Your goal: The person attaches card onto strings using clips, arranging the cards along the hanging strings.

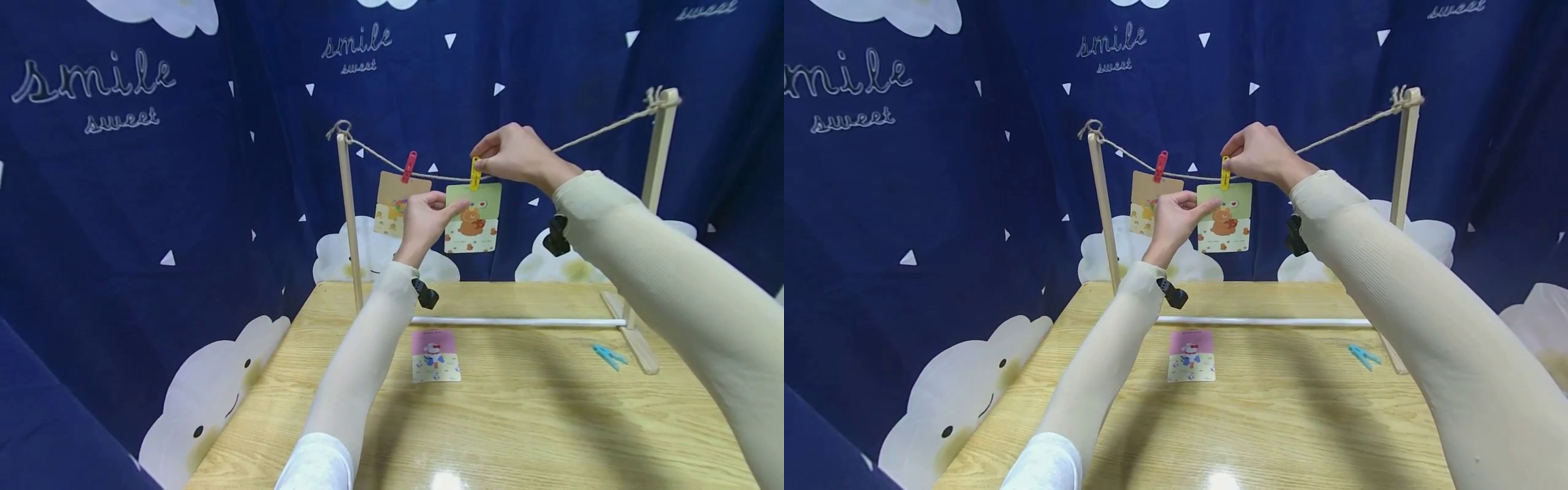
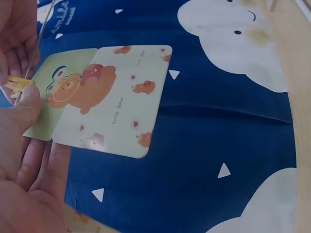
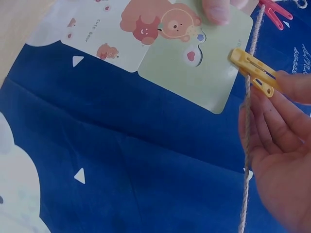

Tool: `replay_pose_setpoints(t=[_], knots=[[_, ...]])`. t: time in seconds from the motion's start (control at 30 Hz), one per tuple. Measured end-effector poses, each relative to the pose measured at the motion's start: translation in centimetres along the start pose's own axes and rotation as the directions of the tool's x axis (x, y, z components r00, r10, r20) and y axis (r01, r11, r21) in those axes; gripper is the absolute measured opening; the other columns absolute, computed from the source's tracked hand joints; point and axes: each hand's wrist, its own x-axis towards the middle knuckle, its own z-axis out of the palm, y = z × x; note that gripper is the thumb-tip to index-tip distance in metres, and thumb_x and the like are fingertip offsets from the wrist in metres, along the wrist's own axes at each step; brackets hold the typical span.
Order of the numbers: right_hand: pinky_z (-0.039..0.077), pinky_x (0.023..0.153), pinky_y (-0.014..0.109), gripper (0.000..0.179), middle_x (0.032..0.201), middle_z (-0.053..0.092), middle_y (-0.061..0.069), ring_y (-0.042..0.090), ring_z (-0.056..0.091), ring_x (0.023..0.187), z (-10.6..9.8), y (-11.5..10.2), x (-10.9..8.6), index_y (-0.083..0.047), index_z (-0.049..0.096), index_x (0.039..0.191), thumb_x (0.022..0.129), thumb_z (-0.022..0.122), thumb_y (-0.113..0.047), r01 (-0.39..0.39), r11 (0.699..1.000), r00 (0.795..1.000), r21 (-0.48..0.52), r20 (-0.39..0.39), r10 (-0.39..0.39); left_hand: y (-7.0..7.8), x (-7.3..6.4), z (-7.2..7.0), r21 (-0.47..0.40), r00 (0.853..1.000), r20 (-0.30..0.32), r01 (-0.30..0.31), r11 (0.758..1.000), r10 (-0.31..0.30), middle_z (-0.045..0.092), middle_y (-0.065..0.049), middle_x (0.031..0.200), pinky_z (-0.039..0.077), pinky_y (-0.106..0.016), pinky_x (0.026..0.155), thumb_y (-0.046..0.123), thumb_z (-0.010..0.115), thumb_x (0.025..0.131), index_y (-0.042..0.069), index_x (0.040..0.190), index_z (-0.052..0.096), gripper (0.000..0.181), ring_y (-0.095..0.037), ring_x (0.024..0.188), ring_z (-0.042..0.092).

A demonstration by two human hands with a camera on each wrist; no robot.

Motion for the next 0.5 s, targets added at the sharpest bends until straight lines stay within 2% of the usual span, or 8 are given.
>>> replay_pose_setpoints(t=[0.2, 0.5], knots=[[0.048, 0.107, 0.053, 0.046, 0.134, 0.068, 0.014, 0.03, 0.06, 0.121, -0.1, -0.1, 0.0, -0.008, 0.064, 0.14, 0.1, 0.063, -0.032, -0.014, 1.0, 1.0, -0.009, -0.005, 0.014, -0.5, -0.7, -0.3, 0.044, 0.999, 0.024, 0.03, 0.999, -0.031, 0.075, 0.002, 0.084, 0.054, -0.026, 0.067, 0.044, 0.086, 0.084, 0.014, 0.095, 0.079, 0.032, -0.011, 0.076, 0.066], [0.048, 0.107, 0.052, 0.047, 0.136, 0.067, 0.013, 0.03, 0.059, 0.12, 0.0, 0.0, 0.0, -0.008, 0.063, 0.141, 0.101, 0.062, -0.032, -0.027, 1.0, 1.0, 0.004, 0.01, 0.027, -2.3, -1.9, -0.7, 0.05, 0.998, 0.058, 0.034, 0.998, -0.036, 0.076, 0.002, 0.081, 0.054, -0.027, 0.069, 0.041, 0.084, 0.087, 0.012, 0.096, 0.079, 0.031, -0.017, 0.077, 0.072]])
